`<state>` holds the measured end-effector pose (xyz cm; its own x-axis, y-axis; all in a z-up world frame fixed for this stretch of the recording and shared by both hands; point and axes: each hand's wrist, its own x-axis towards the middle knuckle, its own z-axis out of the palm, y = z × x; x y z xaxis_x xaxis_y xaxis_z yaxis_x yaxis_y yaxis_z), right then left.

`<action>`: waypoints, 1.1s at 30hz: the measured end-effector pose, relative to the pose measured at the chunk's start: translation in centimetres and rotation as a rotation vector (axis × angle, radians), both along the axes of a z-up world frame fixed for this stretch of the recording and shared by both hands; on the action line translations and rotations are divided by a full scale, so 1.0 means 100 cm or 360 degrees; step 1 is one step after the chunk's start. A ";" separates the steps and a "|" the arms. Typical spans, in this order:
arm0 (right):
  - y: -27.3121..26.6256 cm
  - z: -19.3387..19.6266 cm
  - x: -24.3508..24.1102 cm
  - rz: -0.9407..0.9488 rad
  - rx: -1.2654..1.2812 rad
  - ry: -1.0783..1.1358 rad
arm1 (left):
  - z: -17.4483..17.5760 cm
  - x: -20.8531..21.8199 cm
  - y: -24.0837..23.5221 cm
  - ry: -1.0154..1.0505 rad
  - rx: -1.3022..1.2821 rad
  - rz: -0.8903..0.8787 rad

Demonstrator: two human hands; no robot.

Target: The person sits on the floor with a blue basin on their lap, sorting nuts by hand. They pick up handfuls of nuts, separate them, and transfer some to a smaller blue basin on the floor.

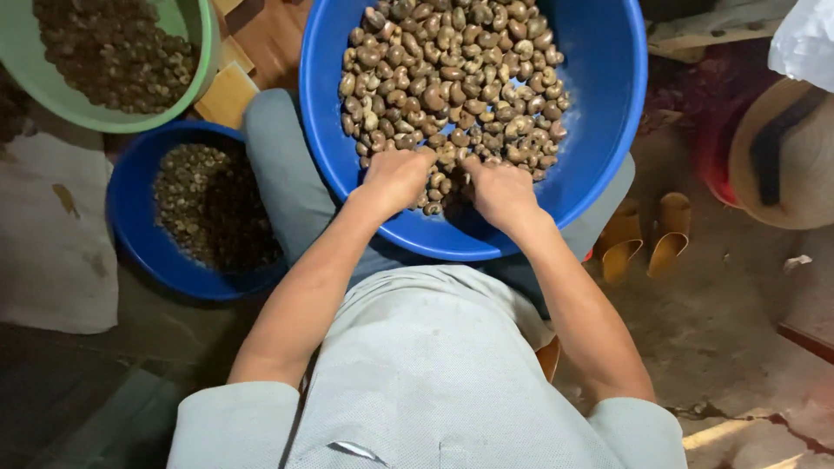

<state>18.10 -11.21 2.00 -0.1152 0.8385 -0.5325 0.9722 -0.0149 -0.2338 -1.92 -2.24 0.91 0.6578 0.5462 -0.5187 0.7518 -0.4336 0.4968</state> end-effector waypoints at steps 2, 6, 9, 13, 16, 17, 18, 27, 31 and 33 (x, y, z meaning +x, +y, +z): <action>-0.001 -0.012 -0.001 0.0076 0.0066 -0.0070 | -0.016 0.002 -0.004 -0.0011 0.0072 -0.0004; -0.004 -0.021 0.000 0.0161 0.0205 -0.0196 | -0.022 0.007 -0.009 0.0017 0.0298 -0.0207; 0.012 0.007 0.010 -0.0081 -0.0058 0.0014 | -0.041 0.009 -0.012 -0.0017 0.0362 -0.0269; 0.014 0.063 0.023 -0.1052 -0.0109 0.1533 | -0.041 0.006 -0.014 -0.0066 0.0379 -0.0208; 0.006 0.053 0.048 -0.1471 0.0035 0.2393 | -0.042 0.008 -0.014 -0.0010 0.0355 -0.0170; 0.006 0.056 0.054 -0.1518 0.0022 0.2605 | -0.035 0.008 -0.013 -0.0016 0.0360 -0.0185; 0.006 0.060 0.059 -0.1561 0.0009 0.2819 | -0.028 0.008 -0.011 -0.0021 0.0365 -0.0201; 0.020 0.044 0.047 -0.1270 0.0321 0.1278 | -0.029 0.006 -0.014 -0.0006 0.0197 -0.0292; 0.013 0.015 0.030 -0.0314 0.0369 0.0155 | -0.017 0.005 -0.014 0.0031 0.0193 -0.0312; 0.012 -0.009 0.027 -0.0081 0.0469 -0.0101 | -0.001 0.006 -0.012 -0.0066 0.0021 -0.0185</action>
<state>20.78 -10.03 1.13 -0.0432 0.9618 -0.2705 0.9847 -0.0047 -0.1741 -1.32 -3.41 0.80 0.7380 0.4714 -0.4829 0.6748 -0.5233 0.5204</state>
